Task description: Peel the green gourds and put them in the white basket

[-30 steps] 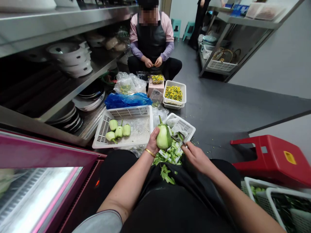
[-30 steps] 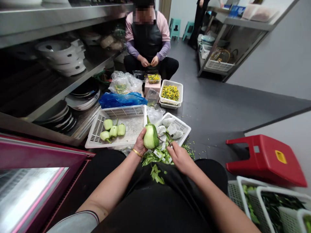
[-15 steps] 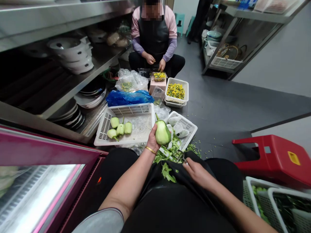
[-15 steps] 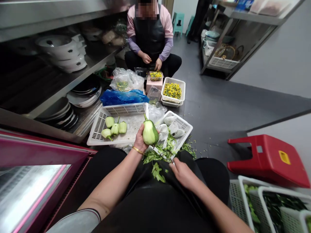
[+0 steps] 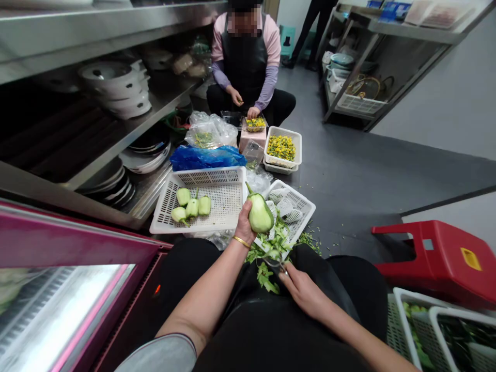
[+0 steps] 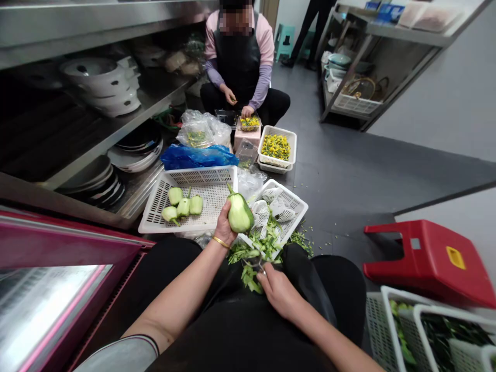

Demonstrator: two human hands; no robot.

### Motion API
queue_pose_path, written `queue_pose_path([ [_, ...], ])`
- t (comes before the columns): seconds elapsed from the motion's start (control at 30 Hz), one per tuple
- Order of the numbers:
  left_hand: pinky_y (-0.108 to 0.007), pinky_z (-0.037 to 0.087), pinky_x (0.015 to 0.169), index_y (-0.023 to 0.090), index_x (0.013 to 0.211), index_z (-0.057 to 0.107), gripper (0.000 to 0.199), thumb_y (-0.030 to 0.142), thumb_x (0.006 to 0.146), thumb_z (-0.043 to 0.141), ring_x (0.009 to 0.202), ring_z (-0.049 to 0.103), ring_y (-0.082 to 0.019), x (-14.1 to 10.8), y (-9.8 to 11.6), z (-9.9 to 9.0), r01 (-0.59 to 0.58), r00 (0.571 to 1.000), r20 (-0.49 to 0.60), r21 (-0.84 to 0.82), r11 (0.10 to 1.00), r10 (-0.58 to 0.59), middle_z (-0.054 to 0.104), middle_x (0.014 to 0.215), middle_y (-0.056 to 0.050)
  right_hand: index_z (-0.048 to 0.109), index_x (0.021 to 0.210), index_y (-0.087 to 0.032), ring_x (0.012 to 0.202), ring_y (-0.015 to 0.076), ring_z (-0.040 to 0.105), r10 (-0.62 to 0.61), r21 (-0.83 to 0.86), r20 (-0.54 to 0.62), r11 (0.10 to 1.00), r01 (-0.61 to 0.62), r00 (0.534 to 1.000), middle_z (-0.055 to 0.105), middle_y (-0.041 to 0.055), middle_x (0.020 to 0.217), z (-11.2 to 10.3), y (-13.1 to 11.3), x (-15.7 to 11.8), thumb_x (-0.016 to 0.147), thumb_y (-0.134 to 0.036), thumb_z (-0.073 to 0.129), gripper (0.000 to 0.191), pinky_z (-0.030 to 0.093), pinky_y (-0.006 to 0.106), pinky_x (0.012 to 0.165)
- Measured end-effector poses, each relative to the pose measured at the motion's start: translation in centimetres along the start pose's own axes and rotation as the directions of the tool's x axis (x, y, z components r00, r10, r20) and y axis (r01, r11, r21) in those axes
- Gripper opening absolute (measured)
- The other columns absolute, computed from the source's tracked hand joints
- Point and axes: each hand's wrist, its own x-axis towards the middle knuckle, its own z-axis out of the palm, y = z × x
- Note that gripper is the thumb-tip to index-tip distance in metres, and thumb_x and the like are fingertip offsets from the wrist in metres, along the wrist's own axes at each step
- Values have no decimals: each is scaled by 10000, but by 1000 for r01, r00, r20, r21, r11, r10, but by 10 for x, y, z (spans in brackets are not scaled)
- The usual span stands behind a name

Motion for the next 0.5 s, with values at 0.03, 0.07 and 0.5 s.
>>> queue_pose_path([
  [0.03,-352,512,736,174,869,592,452,511,592,710,766,636,-214,0,1,1,11,1000,10,-32,999,-11,642,723,-22,374,727,-246,590,173,540,6,10,49,1000,-6,999,527,-7,630,-2,7,-7,876,-397,295,227,395,263,572],
  [0.07,-364,513,746,175,874,591,464,530,597,701,778,636,-220,-1,0,2,20,1000,22,-57,998,-19,644,729,-26,383,722,-244,603,171,542,4,14,70,1000,-5,998,533,-6,642,-8,11,-10,875,-410,300,241,403,264,583],
  [0.5,-208,443,568,167,783,580,316,365,605,749,569,557,-95,0,-7,-1,-198,978,-24,176,964,205,595,656,35,359,805,-237,598,181,529,1,-106,-110,994,-13,994,526,5,641,-19,-23,34,900,-321,284,148,347,264,572],
])
